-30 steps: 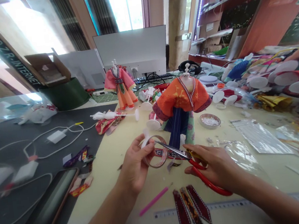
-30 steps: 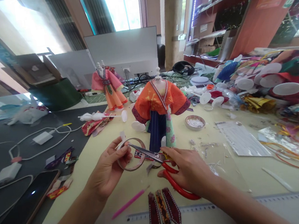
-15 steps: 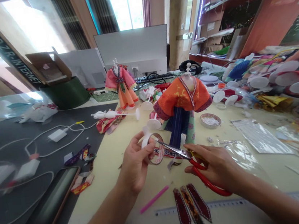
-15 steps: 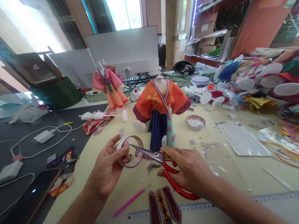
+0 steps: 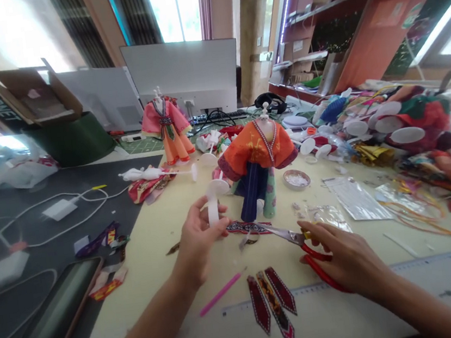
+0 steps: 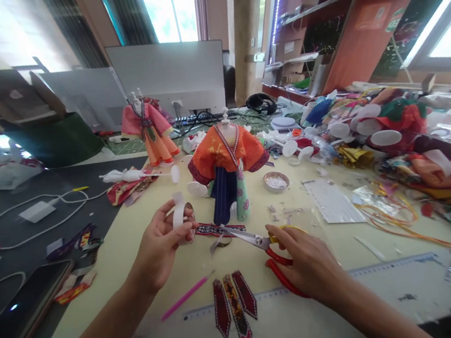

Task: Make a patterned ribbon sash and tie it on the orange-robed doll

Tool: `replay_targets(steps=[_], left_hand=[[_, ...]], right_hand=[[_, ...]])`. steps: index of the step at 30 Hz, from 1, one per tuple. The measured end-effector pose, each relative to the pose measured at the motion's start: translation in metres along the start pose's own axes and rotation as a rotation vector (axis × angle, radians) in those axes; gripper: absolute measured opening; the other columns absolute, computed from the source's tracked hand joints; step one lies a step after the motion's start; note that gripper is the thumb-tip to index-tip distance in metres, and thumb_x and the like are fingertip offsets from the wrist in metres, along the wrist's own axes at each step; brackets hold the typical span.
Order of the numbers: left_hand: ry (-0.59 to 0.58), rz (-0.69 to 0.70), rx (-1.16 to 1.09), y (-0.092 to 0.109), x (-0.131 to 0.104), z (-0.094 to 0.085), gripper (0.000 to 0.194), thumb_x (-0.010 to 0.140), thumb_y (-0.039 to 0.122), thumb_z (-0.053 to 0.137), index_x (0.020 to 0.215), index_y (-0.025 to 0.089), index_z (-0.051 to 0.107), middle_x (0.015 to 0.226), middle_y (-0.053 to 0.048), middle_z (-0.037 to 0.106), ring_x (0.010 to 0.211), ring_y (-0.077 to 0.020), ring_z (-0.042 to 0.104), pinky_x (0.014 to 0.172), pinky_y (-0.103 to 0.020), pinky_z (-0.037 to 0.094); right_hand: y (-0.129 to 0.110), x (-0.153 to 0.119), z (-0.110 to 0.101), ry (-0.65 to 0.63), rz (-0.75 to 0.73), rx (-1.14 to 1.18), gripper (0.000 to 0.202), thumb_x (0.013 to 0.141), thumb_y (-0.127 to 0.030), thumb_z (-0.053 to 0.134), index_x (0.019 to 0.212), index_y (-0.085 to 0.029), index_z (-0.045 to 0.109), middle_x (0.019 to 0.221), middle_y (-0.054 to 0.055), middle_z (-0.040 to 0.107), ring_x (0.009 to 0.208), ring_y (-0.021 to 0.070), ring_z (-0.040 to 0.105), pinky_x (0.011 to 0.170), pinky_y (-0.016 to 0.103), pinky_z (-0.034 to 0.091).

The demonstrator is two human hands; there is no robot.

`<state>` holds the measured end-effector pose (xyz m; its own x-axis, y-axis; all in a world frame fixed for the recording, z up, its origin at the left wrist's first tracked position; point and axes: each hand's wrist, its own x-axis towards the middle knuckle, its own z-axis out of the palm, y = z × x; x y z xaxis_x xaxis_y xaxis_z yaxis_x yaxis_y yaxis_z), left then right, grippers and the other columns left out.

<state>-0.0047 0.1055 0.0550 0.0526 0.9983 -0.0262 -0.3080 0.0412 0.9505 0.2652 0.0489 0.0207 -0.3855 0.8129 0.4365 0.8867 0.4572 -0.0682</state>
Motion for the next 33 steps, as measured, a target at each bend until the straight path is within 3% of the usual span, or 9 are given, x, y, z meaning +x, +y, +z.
replay_targets(steps=[6,14,24,33], left_hand=[[-0.206,-0.009,0.172,-0.007,-0.017,0.013,0.073,0.072,0.014,0.068,0.134,0.024,0.03,0.1,-0.004,0.058,0.083,-0.0153,0.062,0.079,-0.031,0.05],[-0.356,-0.047,0.296,-0.013,-0.018,0.012,0.075,0.075,0.011,0.063,0.138,0.026,0.025,0.096,-0.003,0.055,0.081,-0.0145,0.06,0.079,-0.031,0.048],[-0.376,-0.065,0.32,-0.018,-0.017,0.013,0.069,0.076,0.011,0.062,0.136,0.026,0.031,0.095,-0.002,0.055,0.079,-0.0131,0.057,0.079,-0.03,0.046],[-0.303,-0.081,0.278,-0.016,-0.021,0.016,0.068,0.072,0.009,0.065,0.133,0.024,0.039,0.096,-0.003,0.06,0.082,-0.0132,0.059,0.078,-0.026,0.047]], right_hand=[[-0.009,-0.025,-0.013,0.032,-0.107,-0.047,0.044,0.084,-0.026,0.052,0.126,-0.012,0.045,0.096,0.013,0.066,0.087,0.0251,0.065,0.068,0.035,0.055],[-0.01,-0.023,-0.013,-0.019,-0.138,-0.004,0.045,0.083,-0.025,0.055,0.125,-0.009,0.048,0.094,0.014,0.066,0.087,0.0266,0.064,0.07,0.039,0.056],[-0.005,-0.022,-0.013,-0.056,-0.138,0.034,0.043,0.083,-0.024,0.053,0.124,-0.011,0.049,0.093,0.012,0.067,0.086,0.0248,0.064,0.074,0.04,0.055],[-0.012,-0.017,-0.027,-0.147,-0.137,0.073,0.039,0.084,-0.027,0.048,0.12,-0.011,0.052,0.092,0.014,0.068,0.08,0.0233,0.066,0.068,0.036,0.056]])
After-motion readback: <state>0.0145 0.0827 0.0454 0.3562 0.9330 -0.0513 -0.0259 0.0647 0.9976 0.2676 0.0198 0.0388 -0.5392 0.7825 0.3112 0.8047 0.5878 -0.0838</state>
